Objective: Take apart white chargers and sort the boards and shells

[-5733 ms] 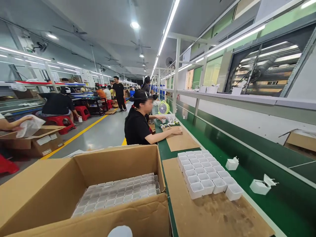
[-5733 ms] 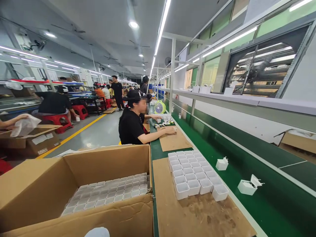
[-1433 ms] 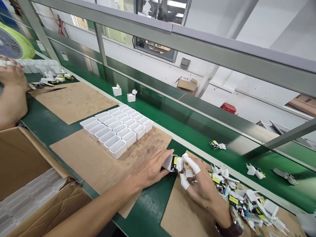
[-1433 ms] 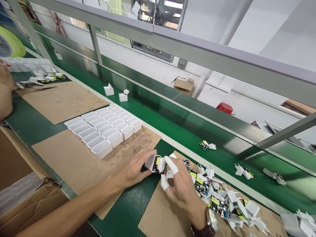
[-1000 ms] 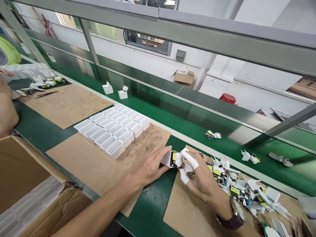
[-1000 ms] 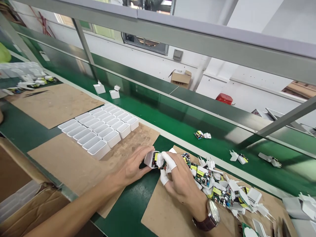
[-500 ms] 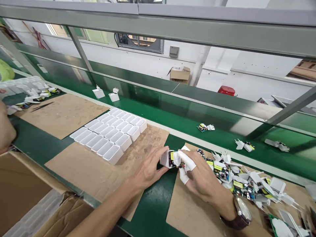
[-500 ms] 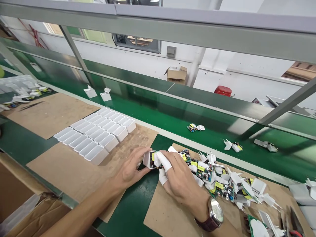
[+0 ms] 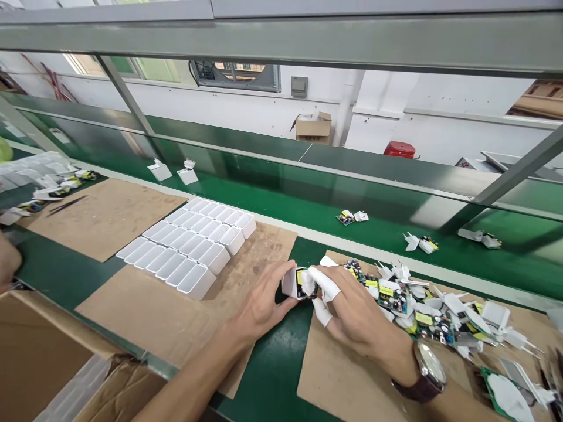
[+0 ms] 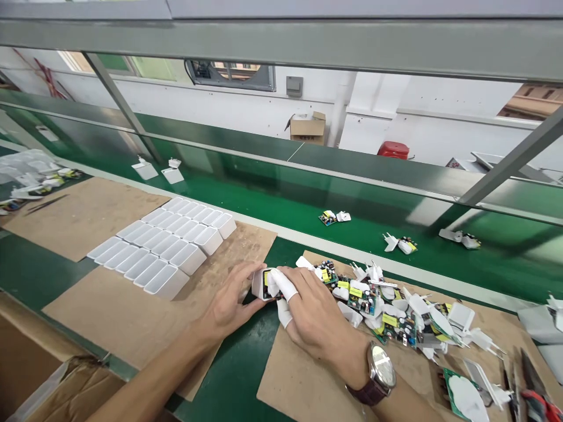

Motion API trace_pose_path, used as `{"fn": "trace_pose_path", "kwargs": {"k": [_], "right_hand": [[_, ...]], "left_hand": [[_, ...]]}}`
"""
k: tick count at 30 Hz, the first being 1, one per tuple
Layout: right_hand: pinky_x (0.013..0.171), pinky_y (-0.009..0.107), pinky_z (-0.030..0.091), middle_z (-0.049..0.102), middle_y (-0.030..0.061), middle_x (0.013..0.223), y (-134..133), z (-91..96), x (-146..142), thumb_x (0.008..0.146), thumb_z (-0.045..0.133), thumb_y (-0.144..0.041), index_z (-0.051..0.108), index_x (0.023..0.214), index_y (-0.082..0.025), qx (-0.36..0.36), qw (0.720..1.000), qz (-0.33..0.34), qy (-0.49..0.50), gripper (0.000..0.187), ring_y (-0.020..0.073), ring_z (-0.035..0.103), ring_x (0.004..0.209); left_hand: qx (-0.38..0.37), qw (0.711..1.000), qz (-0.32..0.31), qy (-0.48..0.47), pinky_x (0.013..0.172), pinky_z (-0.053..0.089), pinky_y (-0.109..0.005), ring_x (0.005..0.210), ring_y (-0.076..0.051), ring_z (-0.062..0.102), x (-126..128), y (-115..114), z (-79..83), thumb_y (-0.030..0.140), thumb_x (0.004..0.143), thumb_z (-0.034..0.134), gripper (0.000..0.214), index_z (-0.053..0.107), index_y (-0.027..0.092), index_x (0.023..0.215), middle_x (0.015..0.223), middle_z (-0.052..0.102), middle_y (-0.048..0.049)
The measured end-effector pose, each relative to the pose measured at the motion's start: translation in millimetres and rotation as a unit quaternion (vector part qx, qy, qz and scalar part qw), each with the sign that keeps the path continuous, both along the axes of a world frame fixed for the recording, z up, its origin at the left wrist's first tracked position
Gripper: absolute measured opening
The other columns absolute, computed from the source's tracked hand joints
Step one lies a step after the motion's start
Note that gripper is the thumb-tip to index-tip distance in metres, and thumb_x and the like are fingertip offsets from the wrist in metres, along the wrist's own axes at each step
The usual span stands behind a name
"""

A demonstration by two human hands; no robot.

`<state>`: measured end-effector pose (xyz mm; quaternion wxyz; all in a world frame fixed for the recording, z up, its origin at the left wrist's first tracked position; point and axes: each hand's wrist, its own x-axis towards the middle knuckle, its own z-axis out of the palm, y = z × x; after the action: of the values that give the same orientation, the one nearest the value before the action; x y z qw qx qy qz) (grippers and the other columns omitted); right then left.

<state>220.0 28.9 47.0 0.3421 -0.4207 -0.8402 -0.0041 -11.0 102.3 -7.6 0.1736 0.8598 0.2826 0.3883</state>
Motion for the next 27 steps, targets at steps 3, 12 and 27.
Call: {"fn": "trace_pose_path", "kwargs": {"k": [3, 12, 27], "right_hand": [[0.099, 0.055, 0.058, 0.061, 0.0195, 0.138, 0, -4.4, -1, 0.094, 0.052, -0.004, 0.027, 0.163, -0.015, -0.005, 1.000, -0.001, 0.001, 0.075, 0.0349, 0.059, 0.119], [0.083, 0.052, 0.061, 0.070, 0.0167, 0.114, -2, -12.1, -6, 0.102, 0.058, -0.022, 0.052, 0.140, -0.015, 0.000, 0.999, -0.037, -0.008, 0.039, 0.0334, 0.066, 0.098], [0.107, 0.049, 0.058, 0.059, 0.0151, 0.146, 13, -38.7, -2, 0.101, 0.063, -0.017, 0.065, 0.134, -0.026, -0.055, 0.985, 0.105, 0.128, 0.034, 0.0268, 0.060, 0.134]], "left_hand": [[-0.032, 0.999, -0.006, 0.013, 0.114, 0.053, -0.051, 0.135, -0.029, 0.060, 0, -1, 0.7, 0.023, 0.097, 0.071, 0.069, 0.037, 0.030, 0.157, 0.143, 0.061, -0.0115], [-0.200, 0.971, -0.118, 0.051, 0.116, 0.053, -0.047, 0.136, -0.027, 0.062, -2, -6, 7.5, 0.022, 0.098, 0.065, 0.079, 0.022, 0.030, 0.164, 0.151, 0.059, -0.0124], [-0.349, 0.911, -0.176, -0.128, 0.113, 0.053, -0.055, 0.135, -0.035, 0.065, -3, 4, 17.3, 0.047, 0.072, 0.095, 0.097, 0.050, 0.029, 0.156, 0.148, 0.065, -0.0182]]}}
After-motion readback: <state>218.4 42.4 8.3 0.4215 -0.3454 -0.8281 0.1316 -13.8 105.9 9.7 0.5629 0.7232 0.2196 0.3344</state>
